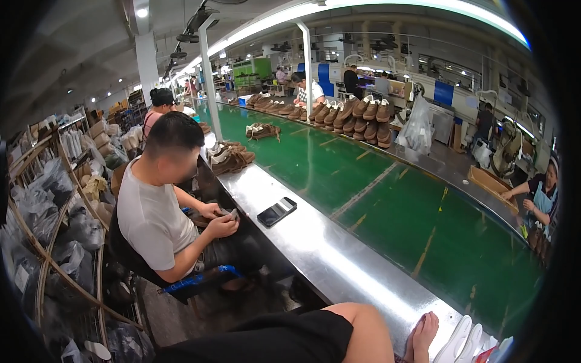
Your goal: Inserting white foam insoles into brown leather shoes at a factory assembly line.
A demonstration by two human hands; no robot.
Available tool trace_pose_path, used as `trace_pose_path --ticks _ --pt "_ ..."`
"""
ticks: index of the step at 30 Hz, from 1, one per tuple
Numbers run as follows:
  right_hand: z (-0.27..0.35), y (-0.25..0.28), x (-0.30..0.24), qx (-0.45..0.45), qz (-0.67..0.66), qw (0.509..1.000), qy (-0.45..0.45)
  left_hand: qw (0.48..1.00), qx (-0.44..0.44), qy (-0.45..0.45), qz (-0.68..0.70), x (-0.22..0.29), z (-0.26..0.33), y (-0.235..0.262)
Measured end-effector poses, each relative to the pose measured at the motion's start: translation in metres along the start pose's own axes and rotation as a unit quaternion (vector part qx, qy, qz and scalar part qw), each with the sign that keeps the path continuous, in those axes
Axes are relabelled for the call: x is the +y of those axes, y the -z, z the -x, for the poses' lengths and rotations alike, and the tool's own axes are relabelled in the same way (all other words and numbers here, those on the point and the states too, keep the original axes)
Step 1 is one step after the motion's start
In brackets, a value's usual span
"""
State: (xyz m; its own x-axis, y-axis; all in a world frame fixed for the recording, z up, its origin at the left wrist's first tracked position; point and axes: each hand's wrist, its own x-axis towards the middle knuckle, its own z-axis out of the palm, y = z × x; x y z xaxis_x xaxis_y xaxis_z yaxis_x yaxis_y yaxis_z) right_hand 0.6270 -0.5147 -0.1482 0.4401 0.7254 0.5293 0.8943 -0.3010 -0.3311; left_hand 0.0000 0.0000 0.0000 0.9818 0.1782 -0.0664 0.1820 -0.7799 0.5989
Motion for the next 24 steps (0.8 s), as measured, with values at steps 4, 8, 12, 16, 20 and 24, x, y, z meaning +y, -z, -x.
trace_pose_path --ticks 4,8,12,16,20,24 --pt "0.033 0.03 0.017 0.01 0.067 0.996 -0.065 0.956 -0.068 -0.269 0.097 0.171 -0.266 -0.147" --pt "0.022 0.005 0.032 0.011 0.053 0.998 -0.038 0.85 -0.072 -0.486 0.189 0.442 -0.385 -0.29" --pt "0.001 0.006 0.02 0.002 0.001 0.998 -0.058 0.899 -0.093 -0.405 0.137 0.372 -0.385 -0.273" --pt "-0.025 0.027 -0.022 0.008 -0.079 0.995 -0.052 0.928 -0.046 -0.362 -0.076 0.332 -0.407 -0.326" --pt "-0.026 -0.001 -0.049 0.039 -0.119 0.992 0.032 0.905 -0.074 -0.365 -0.206 0.373 -0.418 -0.367" --pt "-0.032 -0.085 -0.039 -0.026 0.079 0.988 0.128 0.889 0.007 -0.422 -0.177 0.35 -0.429 -0.367"
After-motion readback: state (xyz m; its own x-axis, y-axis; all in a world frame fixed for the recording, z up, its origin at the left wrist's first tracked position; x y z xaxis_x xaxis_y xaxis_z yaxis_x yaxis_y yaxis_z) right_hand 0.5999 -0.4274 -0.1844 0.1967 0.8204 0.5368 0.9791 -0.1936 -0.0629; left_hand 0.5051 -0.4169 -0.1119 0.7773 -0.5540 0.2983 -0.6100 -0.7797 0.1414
